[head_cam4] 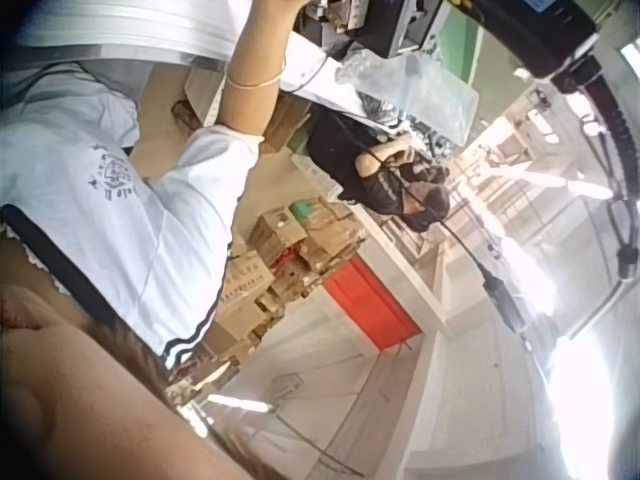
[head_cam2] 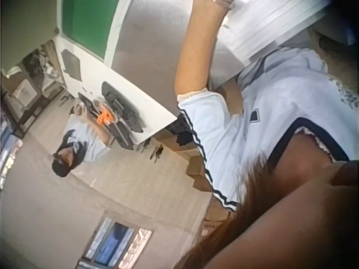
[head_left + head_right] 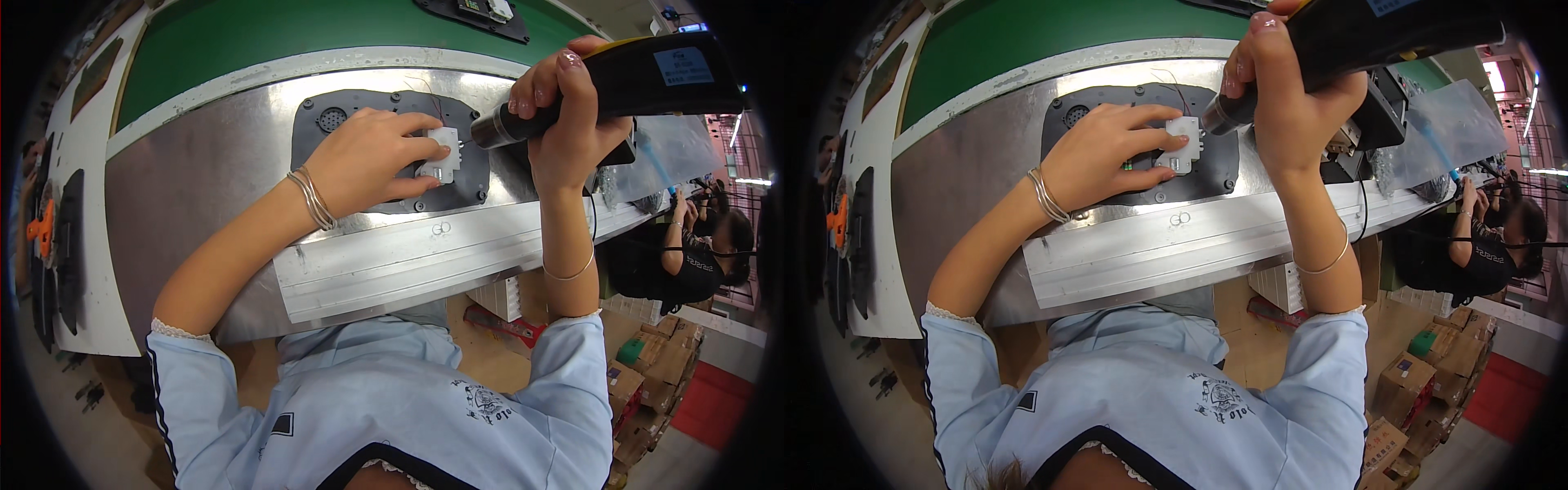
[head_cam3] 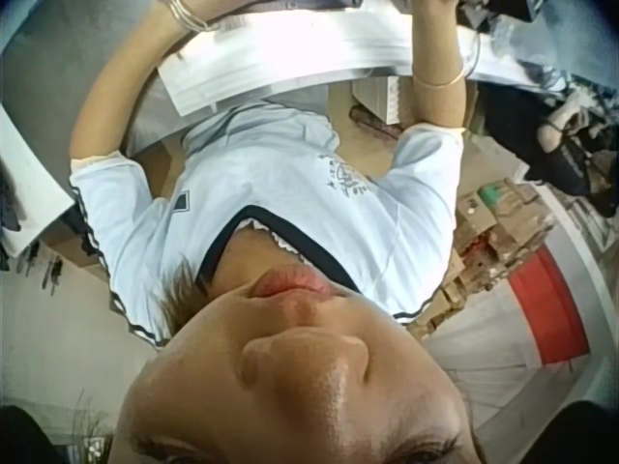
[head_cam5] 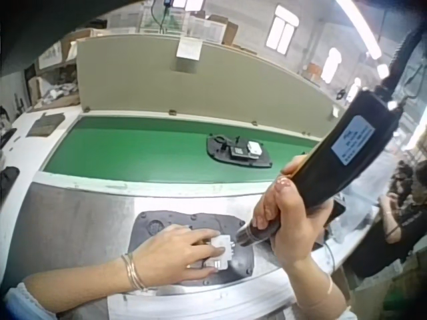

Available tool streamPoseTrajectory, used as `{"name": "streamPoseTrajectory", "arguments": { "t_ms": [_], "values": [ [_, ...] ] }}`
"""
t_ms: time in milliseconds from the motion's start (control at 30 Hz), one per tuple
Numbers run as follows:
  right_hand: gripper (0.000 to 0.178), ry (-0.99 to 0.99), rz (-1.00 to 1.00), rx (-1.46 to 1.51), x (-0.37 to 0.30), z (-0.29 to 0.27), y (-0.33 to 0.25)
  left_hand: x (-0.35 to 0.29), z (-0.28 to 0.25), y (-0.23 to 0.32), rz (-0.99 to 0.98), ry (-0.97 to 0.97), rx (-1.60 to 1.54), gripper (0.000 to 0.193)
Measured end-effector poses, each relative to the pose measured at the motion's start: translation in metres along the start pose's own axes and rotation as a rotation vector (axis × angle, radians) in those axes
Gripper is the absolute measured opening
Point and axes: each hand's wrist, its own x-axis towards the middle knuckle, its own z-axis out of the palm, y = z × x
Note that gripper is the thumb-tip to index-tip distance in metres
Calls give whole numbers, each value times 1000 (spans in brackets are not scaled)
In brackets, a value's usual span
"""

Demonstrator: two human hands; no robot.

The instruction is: Assemble an electronic component housing using an electric screwdriver at a manufacturing station.

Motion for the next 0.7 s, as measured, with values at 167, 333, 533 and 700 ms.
{"name": "streamPoseTrajectory", "arguments": {
  "t_ms": [167,333,533,700],
  "values": [
    [12,-13,-20,-13,-3,0,3,0,0,1,2,-4,5,26],
    [14,-32,-34,-73,-2,4,7,3,0,4,13,9,10,25],
    [24,41,-131,-124,-2,-34,-40,1,0,0,42,49,-16,25],
    [14,145,-205,-257,9,-91,-69,2,-3,2,44,48,-7,25]
  ]
}}
